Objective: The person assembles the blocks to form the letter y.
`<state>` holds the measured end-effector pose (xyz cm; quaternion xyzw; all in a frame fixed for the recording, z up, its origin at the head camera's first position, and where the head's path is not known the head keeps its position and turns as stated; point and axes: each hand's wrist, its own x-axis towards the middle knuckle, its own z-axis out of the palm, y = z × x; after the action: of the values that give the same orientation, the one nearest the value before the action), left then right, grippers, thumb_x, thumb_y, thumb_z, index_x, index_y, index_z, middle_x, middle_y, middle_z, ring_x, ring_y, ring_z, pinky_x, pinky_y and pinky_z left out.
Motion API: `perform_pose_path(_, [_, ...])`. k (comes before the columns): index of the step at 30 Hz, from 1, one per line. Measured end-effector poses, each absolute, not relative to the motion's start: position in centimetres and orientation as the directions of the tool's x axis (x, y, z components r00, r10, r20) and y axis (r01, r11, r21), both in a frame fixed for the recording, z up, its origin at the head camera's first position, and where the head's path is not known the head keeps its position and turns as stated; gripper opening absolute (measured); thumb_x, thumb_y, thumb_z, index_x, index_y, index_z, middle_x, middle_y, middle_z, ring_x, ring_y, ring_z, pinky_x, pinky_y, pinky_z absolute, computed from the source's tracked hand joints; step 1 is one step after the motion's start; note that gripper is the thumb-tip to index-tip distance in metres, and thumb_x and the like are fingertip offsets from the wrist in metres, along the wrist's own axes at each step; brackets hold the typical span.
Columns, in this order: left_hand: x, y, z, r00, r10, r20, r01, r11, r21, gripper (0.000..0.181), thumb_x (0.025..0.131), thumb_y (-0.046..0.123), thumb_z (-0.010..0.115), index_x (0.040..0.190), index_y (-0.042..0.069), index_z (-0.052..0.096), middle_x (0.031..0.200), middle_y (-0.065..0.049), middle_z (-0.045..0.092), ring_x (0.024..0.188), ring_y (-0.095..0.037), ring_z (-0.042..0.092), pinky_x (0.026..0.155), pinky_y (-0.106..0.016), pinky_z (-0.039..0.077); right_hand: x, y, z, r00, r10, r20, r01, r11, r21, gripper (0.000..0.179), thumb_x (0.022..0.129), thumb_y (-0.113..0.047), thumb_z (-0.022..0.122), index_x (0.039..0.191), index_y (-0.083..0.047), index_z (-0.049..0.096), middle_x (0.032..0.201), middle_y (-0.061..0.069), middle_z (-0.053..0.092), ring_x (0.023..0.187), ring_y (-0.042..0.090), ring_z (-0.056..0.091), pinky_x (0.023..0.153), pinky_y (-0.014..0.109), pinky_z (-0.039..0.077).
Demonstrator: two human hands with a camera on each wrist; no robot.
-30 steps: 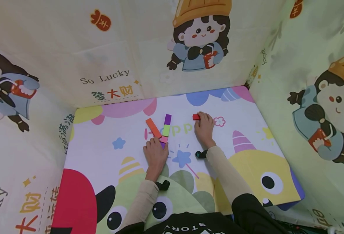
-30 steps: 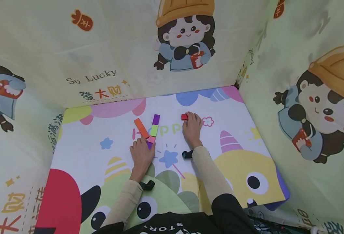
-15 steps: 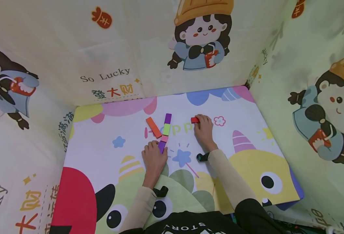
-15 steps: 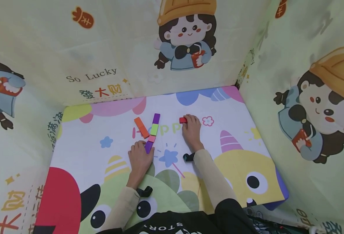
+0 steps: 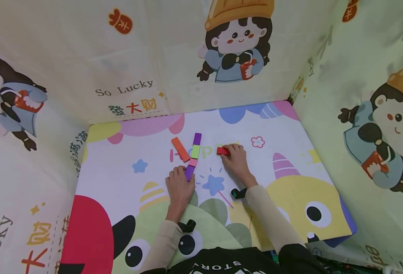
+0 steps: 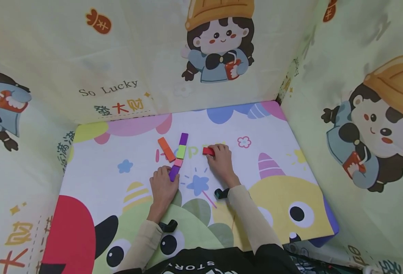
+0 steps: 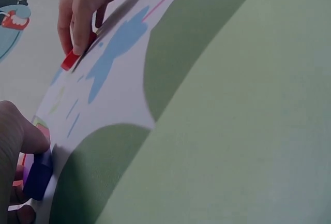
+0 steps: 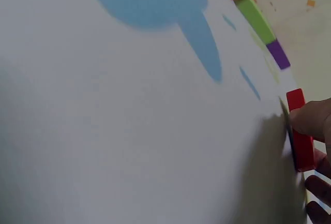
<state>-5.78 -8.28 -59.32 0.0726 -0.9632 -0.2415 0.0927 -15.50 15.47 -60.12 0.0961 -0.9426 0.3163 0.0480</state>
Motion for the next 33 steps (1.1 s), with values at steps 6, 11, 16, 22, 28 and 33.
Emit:
perform_pose_path(6, [-6.1,-8.6,-59.4,-0.980,-0.160,0.123,-0.082,0.873,0.480,0.039,0.094,0.033,0.073,0.118,0.006,0.058,0.105,-0.015,0.064,0.098,-0.034,0.060,0.087,-0.050,0.045,-13.0,14.3,-59.8,-0.959,-0.242,0.150,-0.284,0.775,-0.564,0.037,0.094,-0.023,0.075,0.128,-0.011,0.069,0.127,0.015,0.068,0.124,0.041,0.053,0.101,0.059,0.044])
perform_pose_path(11, [-6.3,-9.2,-59.8,-0.986,-0.131,0.108,-0.062,0.870,0.489,0.041,0.094,0.035,0.074,0.119,0.007,0.058,0.107,-0.013,0.065,0.098,-0.032,0.059,0.085,-0.048,0.045,-11.0,13.3,-59.9,-0.935,-0.305,0.180,-0.352,0.747,-0.564,0.035,0.093,-0.021,0.077,0.125,-0.011,0.070,0.124,0.015,0.068,0.122,0.041,0.054,0.099,0.060,0.045])
perform_pose_path(16, [-6.3,-10.1,-60.2,-0.988,-0.092,0.122,-0.012,0.841,0.541,0.040,0.096,0.033,0.073,0.123,0.007,0.060,0.109,-0.010,0.066,0.099,-0.031,0.061,0.083,-0.047,0.045,-9.7,12.5,-59.9,-0.921,-0.347,0.177,-0.383,0.724,-0.574,0.035,0.095,-0.022,0.076,0.127,-0.011,0.069,0.126,0.014,0.066,0.123,0.039,0.052,0.101,0.060,0.043])
perform_pose_path(22, [-5.3,-10.7,-60.0,-0.977,0.036,0.209,0.135,0.866,0.481,0.041,0.097,0.031,0.073,0.129,0.008,0.061,0.120,-0.012,0.062,0.106,-0.032,0.058,0.084,-0.046,0.046,-8.5,11.9,-59.9,-0.905,-0.395,0.156,-0.407,0.701,-0.586,0.036,0.095,-0.024,0.077,0.129,-0.016,0.069,0.128,0.009,0.064,0.124,0.034,0.051,0.103,0.057,0.041])
perform_pose_path(28, [-4.1,-10.6,-59.9,-0.918,0.198,0.342,0.317,0.886,0.338,0.038,0.092,0.029,0.079,0.123,0.010,0.067,0.124,-0.011,0.061,0.114,-0.032,0.057,0.089,-0.048,0.048,-8.1,11.6,-60.1,-0.873,-0.459,0.166,-0.466,0.680,-0.567,0.035,0.095,-0.025,0.078,0.128,-0.018,0.069,0.127,0.010,0.063,0.122,0.034,0.052,0.103,0.057,0.039])
perform_pose_path(33, [-3.5,-10.4,-60.2,-0.914,0.230,0.335,0.339,0.885,0.318,0.036,0.093,0.031,0.077,0.123,0.013,0.068,0.125,-0.011,0.061,0.115,-0.032,0.056,0.089,-0.047,0.048,-7.7,11.2,-59.9,-0.851,-0.494,0.175,-0.501,0.665,-0.554,0.035,0.093,-0.026,0.079,0.127,-0.020,0.071,0.125,0.009,0.063,0.120,0.032,0.052,0.102,0.056,0.039])
